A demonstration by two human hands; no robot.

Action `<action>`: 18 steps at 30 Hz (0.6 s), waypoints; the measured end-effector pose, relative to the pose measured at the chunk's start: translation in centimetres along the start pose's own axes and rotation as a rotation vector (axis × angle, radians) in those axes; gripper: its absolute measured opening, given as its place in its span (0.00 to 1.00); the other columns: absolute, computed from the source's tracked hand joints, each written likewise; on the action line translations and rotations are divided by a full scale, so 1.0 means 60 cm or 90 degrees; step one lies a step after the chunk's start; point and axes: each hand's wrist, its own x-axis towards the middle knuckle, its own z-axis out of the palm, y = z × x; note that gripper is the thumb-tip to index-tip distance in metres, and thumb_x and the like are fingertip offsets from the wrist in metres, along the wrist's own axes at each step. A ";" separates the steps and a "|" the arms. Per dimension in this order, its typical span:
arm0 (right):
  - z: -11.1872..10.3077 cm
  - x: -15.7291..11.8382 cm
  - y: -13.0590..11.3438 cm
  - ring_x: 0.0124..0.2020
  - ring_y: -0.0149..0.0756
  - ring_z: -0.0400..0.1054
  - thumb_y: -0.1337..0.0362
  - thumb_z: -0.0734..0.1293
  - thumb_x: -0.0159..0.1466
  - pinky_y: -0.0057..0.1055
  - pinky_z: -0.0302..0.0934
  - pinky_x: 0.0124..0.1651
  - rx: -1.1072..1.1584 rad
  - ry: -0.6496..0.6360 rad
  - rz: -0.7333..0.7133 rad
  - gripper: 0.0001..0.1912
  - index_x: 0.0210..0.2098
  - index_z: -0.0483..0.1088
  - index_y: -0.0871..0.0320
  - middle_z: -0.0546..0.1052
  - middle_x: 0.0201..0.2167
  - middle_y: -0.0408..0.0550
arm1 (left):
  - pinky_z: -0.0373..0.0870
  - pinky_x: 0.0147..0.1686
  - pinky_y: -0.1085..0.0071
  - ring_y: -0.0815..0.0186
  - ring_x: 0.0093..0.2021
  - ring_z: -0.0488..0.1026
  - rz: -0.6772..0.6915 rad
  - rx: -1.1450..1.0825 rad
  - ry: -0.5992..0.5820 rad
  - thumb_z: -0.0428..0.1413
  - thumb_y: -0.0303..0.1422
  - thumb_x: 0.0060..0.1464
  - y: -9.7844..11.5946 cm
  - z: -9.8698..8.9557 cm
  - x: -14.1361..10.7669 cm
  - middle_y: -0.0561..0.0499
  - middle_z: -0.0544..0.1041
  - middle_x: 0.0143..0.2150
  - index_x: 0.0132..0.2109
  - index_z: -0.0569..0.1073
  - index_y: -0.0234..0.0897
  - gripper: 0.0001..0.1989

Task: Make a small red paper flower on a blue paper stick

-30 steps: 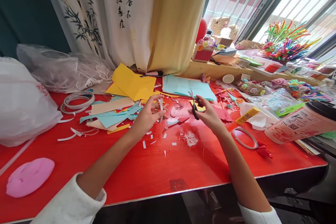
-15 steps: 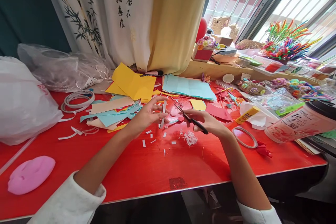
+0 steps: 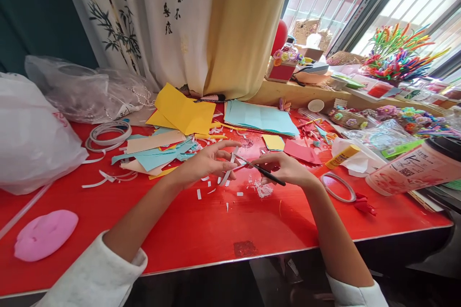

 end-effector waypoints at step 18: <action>0.003 -0.001 -0.008 0.27 0.30 0.62 0.55 0.73 0.46 0.24 0.57 0.24 -0.010 -0.025 -0.002 0.24 0.42 0.74 0.58 0.70 0.27 0.44 | 0.71 0.29 0.69 0.65 0.30 0.75 -0.034 0.024 -0.002 0.58 0.32 0.47 0.005 0.007 -0.001 0.47 0.70 0.39 0.57 0.61 0.43 0.29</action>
